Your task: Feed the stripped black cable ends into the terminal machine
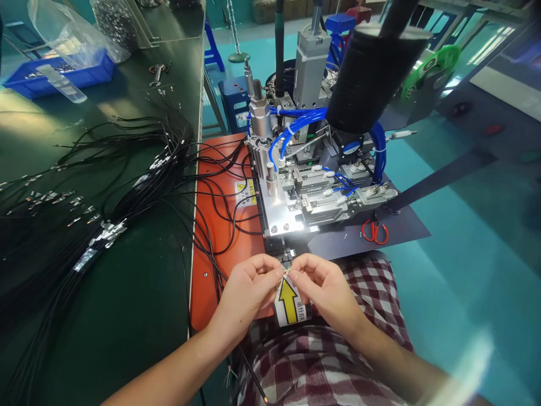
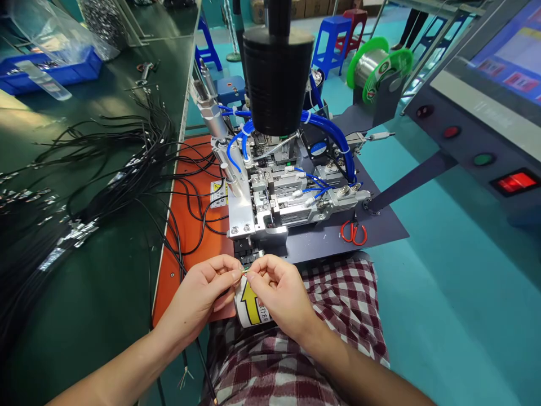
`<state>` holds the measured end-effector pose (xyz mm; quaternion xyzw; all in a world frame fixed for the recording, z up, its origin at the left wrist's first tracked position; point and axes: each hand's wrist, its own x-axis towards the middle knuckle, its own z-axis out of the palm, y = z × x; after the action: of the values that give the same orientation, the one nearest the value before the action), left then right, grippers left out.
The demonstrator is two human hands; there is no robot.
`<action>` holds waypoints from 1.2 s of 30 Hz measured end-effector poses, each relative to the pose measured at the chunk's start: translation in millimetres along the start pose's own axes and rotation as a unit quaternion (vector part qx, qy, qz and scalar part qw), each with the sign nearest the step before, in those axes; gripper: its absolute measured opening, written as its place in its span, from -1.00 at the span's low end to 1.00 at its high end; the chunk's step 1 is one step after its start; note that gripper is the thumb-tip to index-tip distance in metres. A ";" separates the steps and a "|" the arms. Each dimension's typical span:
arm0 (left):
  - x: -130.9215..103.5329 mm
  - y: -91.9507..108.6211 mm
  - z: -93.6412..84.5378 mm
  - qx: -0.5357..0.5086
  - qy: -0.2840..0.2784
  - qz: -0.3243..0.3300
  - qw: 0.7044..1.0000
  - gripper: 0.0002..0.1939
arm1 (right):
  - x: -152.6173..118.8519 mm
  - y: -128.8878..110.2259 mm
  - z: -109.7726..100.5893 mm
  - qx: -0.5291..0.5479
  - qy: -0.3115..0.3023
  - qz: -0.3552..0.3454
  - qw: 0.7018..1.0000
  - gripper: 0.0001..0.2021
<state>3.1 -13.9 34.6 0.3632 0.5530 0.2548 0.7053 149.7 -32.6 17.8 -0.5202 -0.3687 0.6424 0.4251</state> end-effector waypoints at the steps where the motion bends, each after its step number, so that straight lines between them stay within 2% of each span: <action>1: 0.1 0.1 0.1 0.002 0.000 -0.002 1.000 -0.81 | -0.1 0.2 -0.4 -0.002 0.001 0.000 1.000 -0.75; 5: 0.8 0.6 0.6 0.008 -0.001 -0.009 1.000 -0.81 | -0.2 1.1 -2.0 -0.005 0.002 -0.002 1.000 -0.73; 14: 2.3 -1.6 -0.5 0.004 -0.003 0.021 1.000 -0.82 | -0.5 6.3 0.2 0.005 -0.005 -0.010 1.000 -0.76; 18: 3.2 -2.3 -0.5 0.004 -0.006 0.013 1.000 -0.82 | -0.8 8.8 -0.9 -0.021 -0.001 -0.035 0.999 -0.80; 25: 3.0 -0.5 0.5 0.014 -0.002 0.014 1.000 -0.82 | 0.5 9.2 -9.4 -0.063 -0.003 -0.024 0.998 -0.82; 27: 3.1 0.1 0.4 0.015 -0.002 0.016 1.000 -0.82 | 0.8 9.5 -8.6 -0.083 0.009 -0.038 0.996 -0.82; 29: 2.9 0.4 0.2 0.017 -0.001 0.017 1.000 -0.83 | 0.7 9.2 -6.2 -0.127 0.031 -0.083 0.988 -0.86; 33: 0.8 -1.8 0.7 0.029 -0.009 0.010 0.999 -0.82 | -0.9 6.0 -1.7 -0.249 0.067 -0.215 0.942 -0.87; 34: 0.1 -3.4 1.1 0.031 -0.011 0.014 0.999 -0.81 | -1.1 5.2 -1.4 -0.251 0.067 -0.218 0.941 -0.86; 36: -0.6 -7.5 1.9 0.036 -0.005 0.058 0.998 -0.81 | -0.5 4.0 -2.1 -0.188 0.044 -0.154 0.969 -0.85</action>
<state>4.4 -19.3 29.3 0.4210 0.5361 0.2739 0.6785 151.1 -34.5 13.9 -0.5554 -0.5395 0.4647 0.4296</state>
